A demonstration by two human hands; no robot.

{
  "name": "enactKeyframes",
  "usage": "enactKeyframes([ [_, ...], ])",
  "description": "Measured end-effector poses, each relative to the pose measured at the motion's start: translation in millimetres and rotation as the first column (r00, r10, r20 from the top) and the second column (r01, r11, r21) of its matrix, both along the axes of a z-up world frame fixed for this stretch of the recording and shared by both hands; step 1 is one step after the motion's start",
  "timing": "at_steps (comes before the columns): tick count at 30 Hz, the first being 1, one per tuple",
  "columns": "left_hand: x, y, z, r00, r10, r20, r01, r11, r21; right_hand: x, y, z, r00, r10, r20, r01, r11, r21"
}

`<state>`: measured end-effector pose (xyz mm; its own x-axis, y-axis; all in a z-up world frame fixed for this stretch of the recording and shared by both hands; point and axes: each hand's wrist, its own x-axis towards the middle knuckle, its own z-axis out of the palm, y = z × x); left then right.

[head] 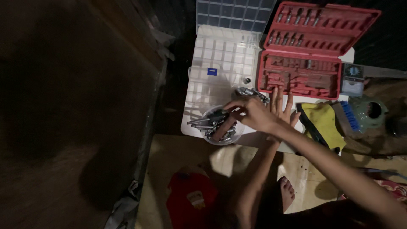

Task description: The person picks up metal socket heads and connectors by hand, placing the socket heads into designated slots in a red plastic tool case and sorting other small parts into a transparent bin on a small table.

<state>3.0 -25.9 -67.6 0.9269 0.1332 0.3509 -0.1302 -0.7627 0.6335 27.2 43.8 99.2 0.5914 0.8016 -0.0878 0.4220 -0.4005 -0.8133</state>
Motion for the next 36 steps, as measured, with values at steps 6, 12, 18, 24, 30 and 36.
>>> enactKeyframes([
  [6,-4.1,5.9,12.6,0.999,-0.019,-0.038,0.019,1.000,0.006,-3.0,-4.9,2.7,0.876,0.243,0.417,-0.257,0.966,-0.022],
  [12,-5.5,9.2,18.7,0.998,-0.039,-0.038,0.036,0.997,-0.068,-10.4,-0.6,-18.9,0.781,0.569,0.258,-0.215,0.632,-0.744],
  [18,-6.3,8.9,16.4,0.999,-0.045,-0.022,0.043,0.996,-0.074,9.2,-16.2,6.4,0.878,0.409,0.249,-0.246,0.831,-0.499],
  [24,-11.2,5.9,12.0,0.999,-0.043,-0.007,0.043,0.996,-0.080,65.5,-55.1,9.4,0.987,-0.057,-0.149,-0.014,0.899,-0.439],
  [30,-13.5,5.5,6.7,0.999,-0.048,0.013,0.049,0.995,-0.085,54.0,-54.8,-46.6,0.999,-0.036,-0.001,0.027,0.778,-0.628],
  [36,-14.5,7.5,3.9,0.998,-0.046,0.039,0.049,0.995,-0.084,17.5,-28.5,-8.8,0.965,0.006,0.261,0.169,0.747,-0.643],
])
